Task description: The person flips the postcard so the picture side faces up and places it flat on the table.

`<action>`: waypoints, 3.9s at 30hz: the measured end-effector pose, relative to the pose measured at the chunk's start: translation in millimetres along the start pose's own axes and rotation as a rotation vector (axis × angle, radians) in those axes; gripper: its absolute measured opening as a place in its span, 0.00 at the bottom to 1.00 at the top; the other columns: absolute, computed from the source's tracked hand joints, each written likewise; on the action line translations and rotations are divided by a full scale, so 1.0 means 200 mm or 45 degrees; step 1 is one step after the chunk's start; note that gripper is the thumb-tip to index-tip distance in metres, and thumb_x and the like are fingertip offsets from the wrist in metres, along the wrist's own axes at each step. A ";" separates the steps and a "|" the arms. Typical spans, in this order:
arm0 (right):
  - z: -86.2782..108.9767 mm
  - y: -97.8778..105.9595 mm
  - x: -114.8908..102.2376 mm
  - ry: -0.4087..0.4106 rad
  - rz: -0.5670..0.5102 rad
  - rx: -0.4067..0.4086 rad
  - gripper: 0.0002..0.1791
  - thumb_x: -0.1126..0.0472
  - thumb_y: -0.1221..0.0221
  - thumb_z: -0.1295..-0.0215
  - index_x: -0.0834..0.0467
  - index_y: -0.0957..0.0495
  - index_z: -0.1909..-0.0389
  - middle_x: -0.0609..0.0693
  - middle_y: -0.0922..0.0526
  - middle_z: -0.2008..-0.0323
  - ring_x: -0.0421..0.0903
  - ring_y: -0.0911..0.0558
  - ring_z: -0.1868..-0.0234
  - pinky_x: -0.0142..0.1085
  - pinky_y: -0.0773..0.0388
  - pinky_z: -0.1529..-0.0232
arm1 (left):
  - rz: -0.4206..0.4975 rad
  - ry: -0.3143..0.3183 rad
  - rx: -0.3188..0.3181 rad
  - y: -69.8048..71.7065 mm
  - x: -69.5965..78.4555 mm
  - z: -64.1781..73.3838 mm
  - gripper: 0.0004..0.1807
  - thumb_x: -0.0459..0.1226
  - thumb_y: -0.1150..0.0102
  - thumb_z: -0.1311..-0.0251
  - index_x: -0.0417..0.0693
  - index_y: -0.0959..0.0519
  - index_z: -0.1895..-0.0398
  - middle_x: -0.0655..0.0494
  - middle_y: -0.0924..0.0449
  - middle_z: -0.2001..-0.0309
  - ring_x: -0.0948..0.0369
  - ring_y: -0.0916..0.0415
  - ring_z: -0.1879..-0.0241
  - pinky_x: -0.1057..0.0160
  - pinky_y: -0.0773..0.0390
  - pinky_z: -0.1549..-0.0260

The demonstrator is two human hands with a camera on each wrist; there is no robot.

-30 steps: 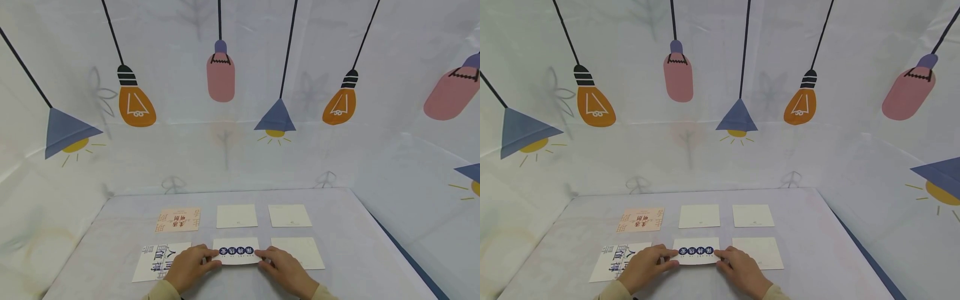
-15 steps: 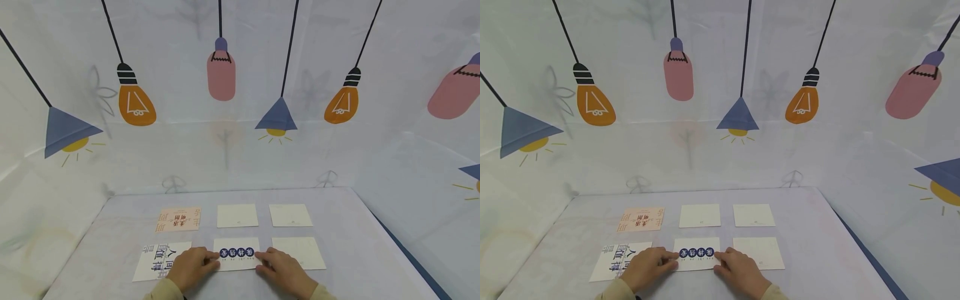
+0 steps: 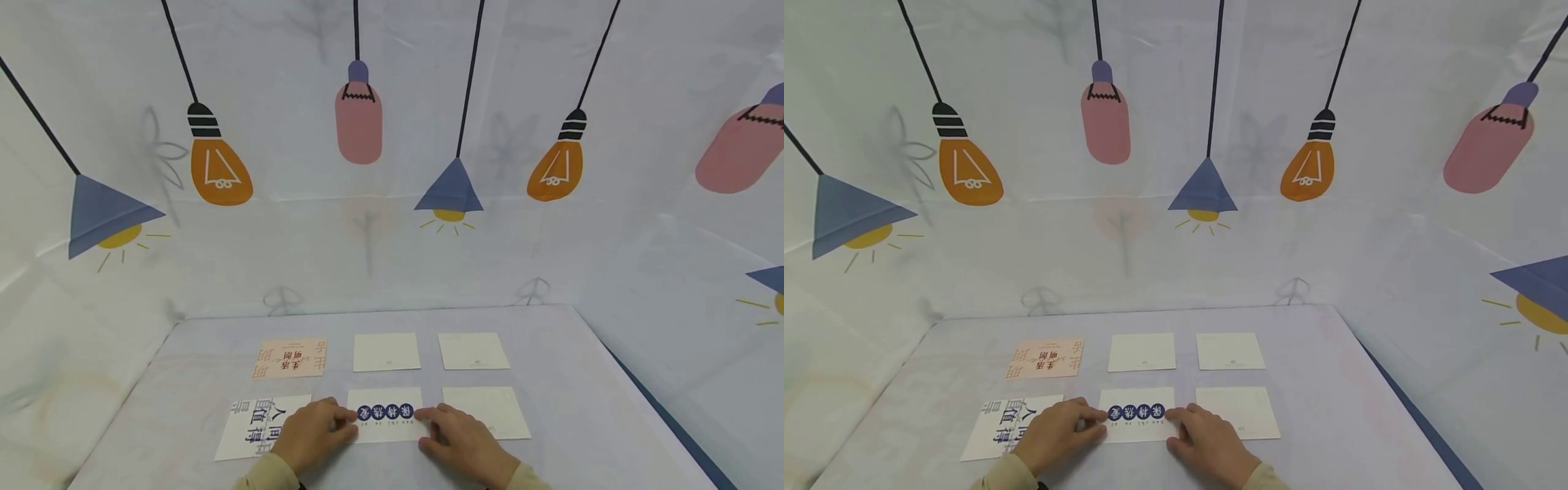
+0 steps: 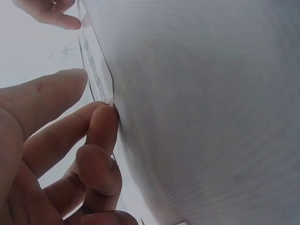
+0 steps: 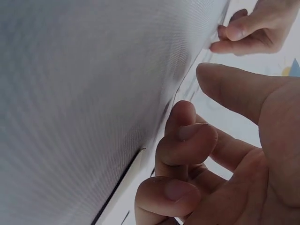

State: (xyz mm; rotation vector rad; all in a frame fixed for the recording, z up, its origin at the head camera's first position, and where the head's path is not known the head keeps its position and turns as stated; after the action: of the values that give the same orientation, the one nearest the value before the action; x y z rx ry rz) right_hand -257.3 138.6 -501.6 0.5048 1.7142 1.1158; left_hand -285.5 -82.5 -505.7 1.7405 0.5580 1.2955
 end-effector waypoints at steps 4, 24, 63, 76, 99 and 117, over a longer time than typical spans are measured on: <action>0.00 0.03 -0.01 0.023 0.009 0.051 0.22 0.53 0.31 0.38 0.53 0.19 0.43 0.32 0.28 0.69 0.30 0.33 0.73 0.29 0.33 0.73 | -0.005 -0.022 0.013 0.01 0.01 0.00 0.13 0.49 0.29 0.43 0.55 0.10 0.60 0.74 0.24 0.71 0.73 0.33 0.74 0.66 0.30 0.74; 0.06 0.23 0.10 -0.069 -0.009 0.221 0.19 0.55 0.31 0.36 0.49 0.19 0.44 0.35 0.23 0.63 0.31 0.29 0.71 0.29 0.31 0.72 | -0.113 -0.130 0.156 0.06 0.21 -0.07 0.20 0.55 0.30 0.42 0.55 0.13 0.53 0.68 0.22 0.68 0.72 0.31 0.73 0.67 0.29 0.75; 0.26 0.57 0.55 -0.183 -0.009 0.411 0.26 0.53 0.29 0.38 0.51 0.22 0.39 0.43 0.22 0.58 0.42 0.24 0.61 0.38 0.25 0.62 | -0.339 -0.187 0.024 -0.35 0.67 -0.41 0.44 0.68 0.28 0.57 0.53 0.19 0.39 0.54 0.23 0.58 0.58 0.26 0.60 0.57 0.23 0.58; 0.25 0.51 0.73 -0.335 -0.040 0.134 0.43 0.42 0.25 0.48 0.55 0.27 0.33 0.50 0.24 0.53 0.47 0.28 0.55 0.41 0.28 0.60 | -0.423 -0.128 -0.061 -0.39 0.66 -0.42 0.49 0.69 0.25 0.63 0.50 0.20 0.39 0.52 0.26 0.57 0.57 0.29 0.58 0.58 0.26 0.57; 0.23 0.47 0.76 -0.301 -0.003 0.078 0.39 0.44 0.23 0.51 0.56 0.25 0.41 0.48 0.26 0.55 0.47 0.29 0.56 0.46 0.28 0.56 | -0.238 -0.162 0.048 -0.38 0.68 -0.44 0.37 0.58 0.25 0.52 0.48 0.22 0.43 0.58 0.21 0.64 0.61 0.23 0.65 0.58 0.22 0.61; 0.28 0.52 0.71 -0.281 -0.056 0.270 0.39 0.46 0.22 0.50 0.53 0.28 0.41 0.44 0.29 0.61 0.40 0.29 0.60 0.33 0.30 0.60 | 0.229 -0.048 -0.029 -0.37 0.64 -0.46 0.17 0.45 0.34 0.37 0.54 0.17 0.47 0.76 0.29 0.90 0.68 0.32 0.83 0.65 0.31 0.76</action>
State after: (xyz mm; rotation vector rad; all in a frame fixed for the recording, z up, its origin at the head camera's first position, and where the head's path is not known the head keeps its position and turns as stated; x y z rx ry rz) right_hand -283.9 320.8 -489.1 0.6923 1.6476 0.8181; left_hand -313.6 88.0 -492.0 1.8257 0.3704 1.3841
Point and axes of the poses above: each hand's wrist, its own z-axis away from the middle knuckle, its own y-axis out of the back of the hand, x = y × z, the point moved 9 cm from there along -z, towards the middle knuckle
